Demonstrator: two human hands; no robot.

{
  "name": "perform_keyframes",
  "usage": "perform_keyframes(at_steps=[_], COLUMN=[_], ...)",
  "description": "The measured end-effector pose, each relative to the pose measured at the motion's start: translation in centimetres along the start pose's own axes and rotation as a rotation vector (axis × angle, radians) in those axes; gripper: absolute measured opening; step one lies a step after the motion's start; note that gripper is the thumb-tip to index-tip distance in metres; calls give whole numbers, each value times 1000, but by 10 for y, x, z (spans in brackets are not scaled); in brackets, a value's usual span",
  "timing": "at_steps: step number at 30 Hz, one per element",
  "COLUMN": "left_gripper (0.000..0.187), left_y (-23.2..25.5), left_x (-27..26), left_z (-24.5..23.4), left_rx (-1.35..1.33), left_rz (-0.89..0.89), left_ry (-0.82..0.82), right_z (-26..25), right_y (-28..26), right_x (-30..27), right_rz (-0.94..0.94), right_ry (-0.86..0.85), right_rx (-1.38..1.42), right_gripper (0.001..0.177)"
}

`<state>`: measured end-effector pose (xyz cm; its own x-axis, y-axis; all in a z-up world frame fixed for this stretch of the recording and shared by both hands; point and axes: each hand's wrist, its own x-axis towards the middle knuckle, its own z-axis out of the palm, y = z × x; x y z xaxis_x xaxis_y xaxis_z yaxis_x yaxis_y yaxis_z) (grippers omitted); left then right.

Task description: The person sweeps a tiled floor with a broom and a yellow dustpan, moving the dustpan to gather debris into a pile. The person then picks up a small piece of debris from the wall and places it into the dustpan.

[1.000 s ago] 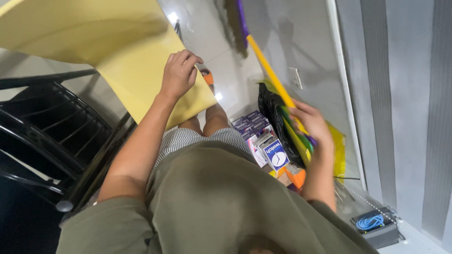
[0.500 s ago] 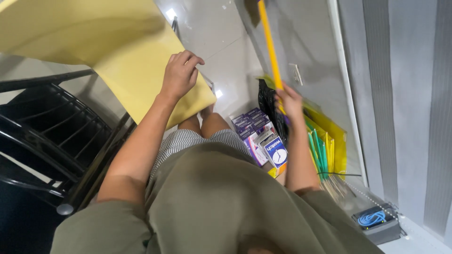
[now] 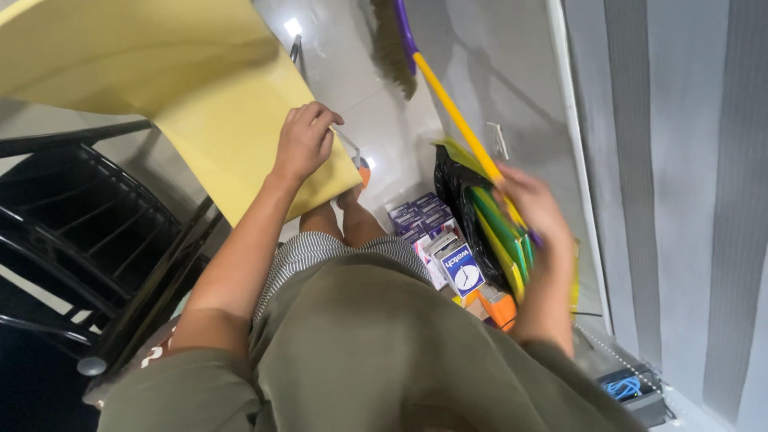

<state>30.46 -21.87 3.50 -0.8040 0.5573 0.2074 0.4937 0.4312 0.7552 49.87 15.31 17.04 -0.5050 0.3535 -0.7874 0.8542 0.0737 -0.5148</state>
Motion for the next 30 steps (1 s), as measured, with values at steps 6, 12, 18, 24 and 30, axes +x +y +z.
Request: perform_keyframes(at_steps=[6,12,18,24,30], left_gripper=[25,25,25,25,26], left_y=[10,26,35,30,21], left_x=[8,21,24,15,10], left_z=[21,39,40,21,17], left_rx=[-28,-50,-41,-43,-13], left_rz=[10,59,45,7,-37], left_ry=[-3,-26,-18,-18,-19], right_z=[-41,-21,61,21,24], right_y=[-42,29,75,36,-29], right_x=[-137,-35,118,48,64], right_rz=[98,73,124,159,-81], right_ry=[191,37,4,-85,3], right_rx=[201,487,474,573,328], right_gripper=[55,48,49,52,50])
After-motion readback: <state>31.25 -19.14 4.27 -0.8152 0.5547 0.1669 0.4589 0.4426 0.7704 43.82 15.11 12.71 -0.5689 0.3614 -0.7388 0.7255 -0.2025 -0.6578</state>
